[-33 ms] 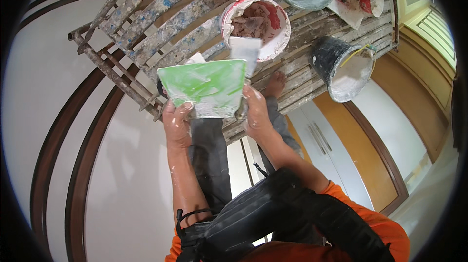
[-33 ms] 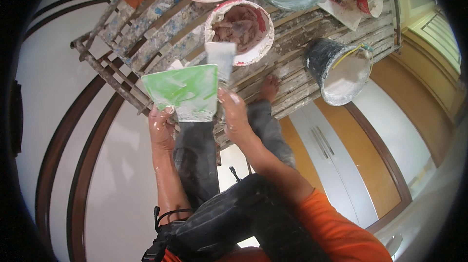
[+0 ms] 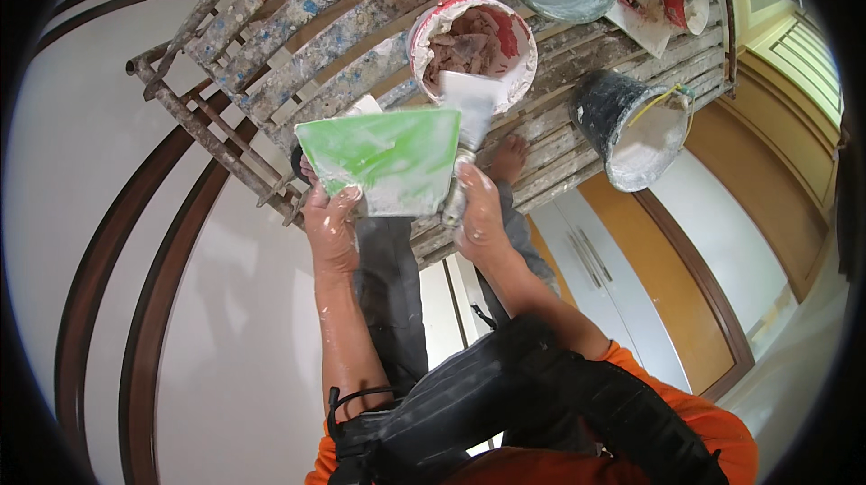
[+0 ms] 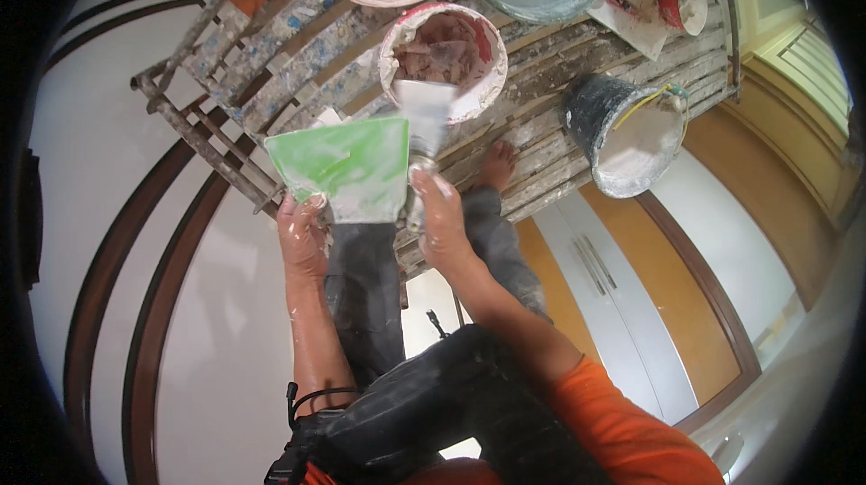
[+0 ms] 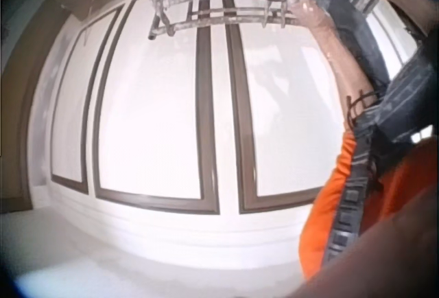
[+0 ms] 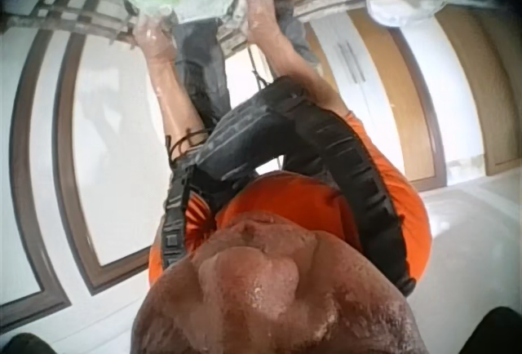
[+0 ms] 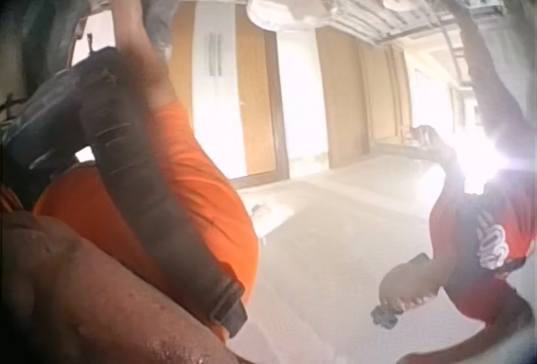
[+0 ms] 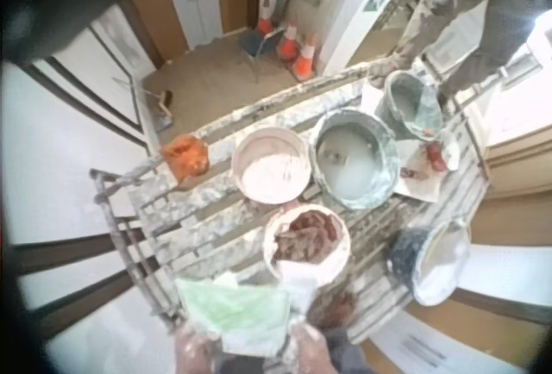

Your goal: The person applies plaster to a ceiling using a trowel and a cloth, smoothing the surface. They then move to a scaffold to mix plaster in a bucket with a trowel and transfer it to a smaller container.

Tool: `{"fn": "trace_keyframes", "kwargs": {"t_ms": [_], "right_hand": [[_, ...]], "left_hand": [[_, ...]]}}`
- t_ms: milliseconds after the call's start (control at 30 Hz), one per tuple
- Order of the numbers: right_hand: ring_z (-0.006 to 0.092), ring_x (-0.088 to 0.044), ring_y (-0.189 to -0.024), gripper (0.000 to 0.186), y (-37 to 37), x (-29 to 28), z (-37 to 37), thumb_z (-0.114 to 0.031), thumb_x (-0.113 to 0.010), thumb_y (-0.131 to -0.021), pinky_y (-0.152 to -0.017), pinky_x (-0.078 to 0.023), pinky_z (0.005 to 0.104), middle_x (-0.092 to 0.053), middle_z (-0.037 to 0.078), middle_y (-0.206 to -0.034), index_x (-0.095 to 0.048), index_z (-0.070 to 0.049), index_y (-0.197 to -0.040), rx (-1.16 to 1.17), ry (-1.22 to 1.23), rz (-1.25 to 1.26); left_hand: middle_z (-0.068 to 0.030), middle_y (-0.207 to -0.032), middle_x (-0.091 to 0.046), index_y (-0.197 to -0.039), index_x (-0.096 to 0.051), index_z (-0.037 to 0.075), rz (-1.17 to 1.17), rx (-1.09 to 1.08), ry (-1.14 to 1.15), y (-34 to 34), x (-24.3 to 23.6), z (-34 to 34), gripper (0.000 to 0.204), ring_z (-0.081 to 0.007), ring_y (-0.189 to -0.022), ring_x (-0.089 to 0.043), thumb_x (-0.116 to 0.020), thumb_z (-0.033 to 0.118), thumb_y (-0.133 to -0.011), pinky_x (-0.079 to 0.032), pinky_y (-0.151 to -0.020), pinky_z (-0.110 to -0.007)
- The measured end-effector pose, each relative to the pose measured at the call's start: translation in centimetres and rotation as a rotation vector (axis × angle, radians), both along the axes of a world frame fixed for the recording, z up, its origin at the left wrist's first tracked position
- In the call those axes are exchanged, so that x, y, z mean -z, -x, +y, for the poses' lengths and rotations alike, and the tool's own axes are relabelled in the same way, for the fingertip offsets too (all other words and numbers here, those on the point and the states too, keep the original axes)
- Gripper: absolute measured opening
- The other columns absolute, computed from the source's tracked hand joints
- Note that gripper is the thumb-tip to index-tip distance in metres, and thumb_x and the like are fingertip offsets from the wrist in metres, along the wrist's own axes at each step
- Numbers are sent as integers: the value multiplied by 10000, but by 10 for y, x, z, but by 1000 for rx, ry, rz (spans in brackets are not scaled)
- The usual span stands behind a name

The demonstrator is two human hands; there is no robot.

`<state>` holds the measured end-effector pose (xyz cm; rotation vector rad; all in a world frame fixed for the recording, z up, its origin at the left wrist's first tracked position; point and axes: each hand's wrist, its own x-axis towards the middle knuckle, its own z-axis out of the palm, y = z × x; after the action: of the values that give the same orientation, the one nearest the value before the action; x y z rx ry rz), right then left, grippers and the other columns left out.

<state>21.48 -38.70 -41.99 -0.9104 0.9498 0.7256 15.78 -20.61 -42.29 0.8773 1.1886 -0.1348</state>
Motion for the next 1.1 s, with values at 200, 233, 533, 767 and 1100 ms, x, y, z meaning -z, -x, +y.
{"fn": "trace_keyframes", "kwargs": {"t_ms": [200, 233, 533, 767, 1100], "right_hand": [[85, -552, -638, 199, -9, -9, -8, -72, -766, -886, -548, -444, 246, -611, 3, -796, -626, -46, -1025, -233, 145, 49], [91, -558, -636, 206, -9, -7, -6, -80, -762, -886, -548, -451, 249, -613, 5, -800, -623, -44, -1033, -219, 166, 33], [100, -554, -575, 170, -14, -15, -58, -72, -745, -875, -502, -438, 266, -627, 24, -774, -629, -24, -989, -93, 452, -98], [112, -560, -615, 163, -25, -25, -103, -37, -726, -871, -560, -451, 271, -624, 27, -792, -628, -19, -1001, -148, 546, -129], [109, -553, -597, 158, -40, -24, -92, -81, -729, -887, -544, -444, 259, -604, 21, -758, -615, -25, -981, -290, 352, -48]], "left_hand": [[-26, -1057, -687, -1164, -680, -24, 71, 120, -31, -7, 4, 0, 321, -132, -946, -623, -740, 139, -894, -472, -900, -291], [-23, -1045, -687, -1153, -686, -24, 90, 149, -43, -2, 5, 2, 313, -131, -943, -623, -742, 152, -900, -476, -889, -284], [-47, -852, -695, -1072, -710, -24, 226, 313, -431, 27, 149, 22, 205, -126, -686, -613, -628, 135, -973, -468, -625, -258], [-102, -792, -714, -1126, -716, -7, 234, 431, -412, 11, 240, 49, 295, -143, -683, -636, -599, 87, -872, -497, -644, -288], [-112, -1264, -643, -1330, -562, -3, 16, 276, 468, -33, 31, -13, 498, -198, -1067, -644, -603, 356, -987, -534, -960, -365]]}}
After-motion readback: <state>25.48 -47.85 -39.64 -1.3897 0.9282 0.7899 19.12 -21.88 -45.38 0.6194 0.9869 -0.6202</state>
